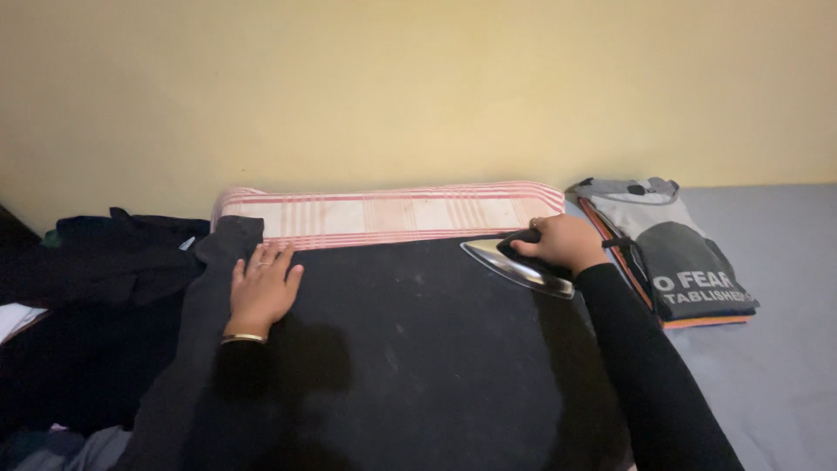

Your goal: The person irons a black t-shirt on a bed using an electric iron, smoothing the fabric on both sides. After ironing, the person folds the t-shirt neatly on the bed.

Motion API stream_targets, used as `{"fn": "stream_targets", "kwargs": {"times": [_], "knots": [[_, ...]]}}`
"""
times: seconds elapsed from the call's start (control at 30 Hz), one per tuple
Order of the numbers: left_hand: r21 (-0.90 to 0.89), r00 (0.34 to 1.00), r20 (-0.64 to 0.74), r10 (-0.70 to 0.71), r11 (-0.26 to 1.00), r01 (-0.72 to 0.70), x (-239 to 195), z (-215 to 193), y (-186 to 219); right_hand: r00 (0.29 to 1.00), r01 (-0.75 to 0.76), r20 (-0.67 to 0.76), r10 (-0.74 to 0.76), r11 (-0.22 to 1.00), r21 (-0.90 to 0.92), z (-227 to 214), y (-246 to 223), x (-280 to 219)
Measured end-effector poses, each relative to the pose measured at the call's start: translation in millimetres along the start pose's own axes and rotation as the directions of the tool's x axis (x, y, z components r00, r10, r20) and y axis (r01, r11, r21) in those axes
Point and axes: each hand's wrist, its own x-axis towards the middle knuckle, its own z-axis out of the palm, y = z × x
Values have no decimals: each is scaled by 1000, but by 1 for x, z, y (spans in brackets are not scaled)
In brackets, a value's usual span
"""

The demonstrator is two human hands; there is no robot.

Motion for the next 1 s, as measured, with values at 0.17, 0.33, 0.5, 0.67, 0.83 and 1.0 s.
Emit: {"fn": "stream_targets", "kwargs": {"times": [0.17, 0.33, 0.5, 0.67, 0.83, 1.0], "knots": [[-28, 985, -175, -9, 1000, 4, 16, 9, -31, 1000, 4, 14, -3, 999, -52, 6, 17, 25], [-78, 923, -379, -60, 996, 33, 34, 26, -50, 998, 68, 16, -68, 997, -37, 0, 15, 36], [-130, 914, -397, -79, 991, 30, 37, 18, -50, 995, 97, -26, -97, 995, -24, 3, 10, 46], [-232, 928, -347, -136, 971, 56, 42, 17, -55, 987, 155, -44, -155, 988, 9, 1, -10, 50], [-262, 921, -362, -144, 964, 48, 41, 17, -55, 976, 212, -50, -212, 977, -7, -9, -50, 46], [-306, 937, -310, -163, 950, 64, 37, 6, -49, 967, 252, -34, -251, 968, 15, -16, -93, 45]]}}
